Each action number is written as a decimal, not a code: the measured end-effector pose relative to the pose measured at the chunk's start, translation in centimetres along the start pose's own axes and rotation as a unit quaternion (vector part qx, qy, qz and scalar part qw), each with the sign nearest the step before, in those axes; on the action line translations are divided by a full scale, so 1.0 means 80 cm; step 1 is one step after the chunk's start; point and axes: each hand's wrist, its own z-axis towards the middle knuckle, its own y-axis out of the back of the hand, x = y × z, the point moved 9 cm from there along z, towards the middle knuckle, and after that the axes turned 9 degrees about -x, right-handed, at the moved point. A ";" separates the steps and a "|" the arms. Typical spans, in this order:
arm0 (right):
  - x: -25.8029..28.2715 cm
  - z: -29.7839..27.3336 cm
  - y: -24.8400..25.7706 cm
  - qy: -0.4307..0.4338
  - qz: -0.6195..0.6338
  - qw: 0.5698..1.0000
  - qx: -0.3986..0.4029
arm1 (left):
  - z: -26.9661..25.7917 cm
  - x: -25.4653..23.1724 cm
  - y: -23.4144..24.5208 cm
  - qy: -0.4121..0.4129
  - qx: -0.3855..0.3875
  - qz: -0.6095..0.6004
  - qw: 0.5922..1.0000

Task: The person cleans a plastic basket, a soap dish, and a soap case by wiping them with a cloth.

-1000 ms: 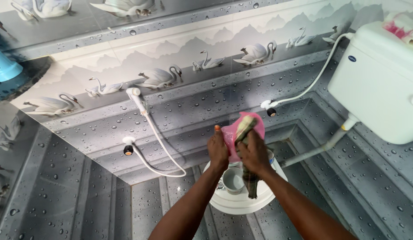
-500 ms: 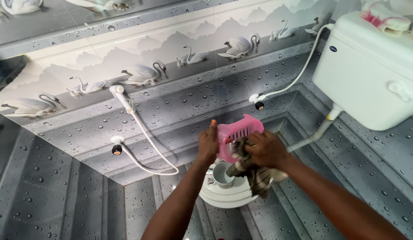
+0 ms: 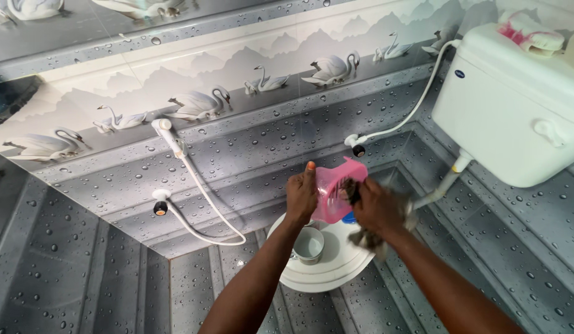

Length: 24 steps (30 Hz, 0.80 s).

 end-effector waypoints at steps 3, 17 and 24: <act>0.021 -0.012 -0.013 -0.033 0.194 0.979 0.060 | 0.002 0.009 0.016 -0.050 -0.056 0.034 0.997; 0.092 0.063 0.076 0.006 0.153 0.965 -0.212 | -0.023 -0.002 -0.040 0.028 -0.025 -0.071 0.997; 0.157 0.045 0.117 0.064 0.056 0.975 -0.207 | -0.027 0.019 -0.033 0.194 -0.044 -0.263 0.944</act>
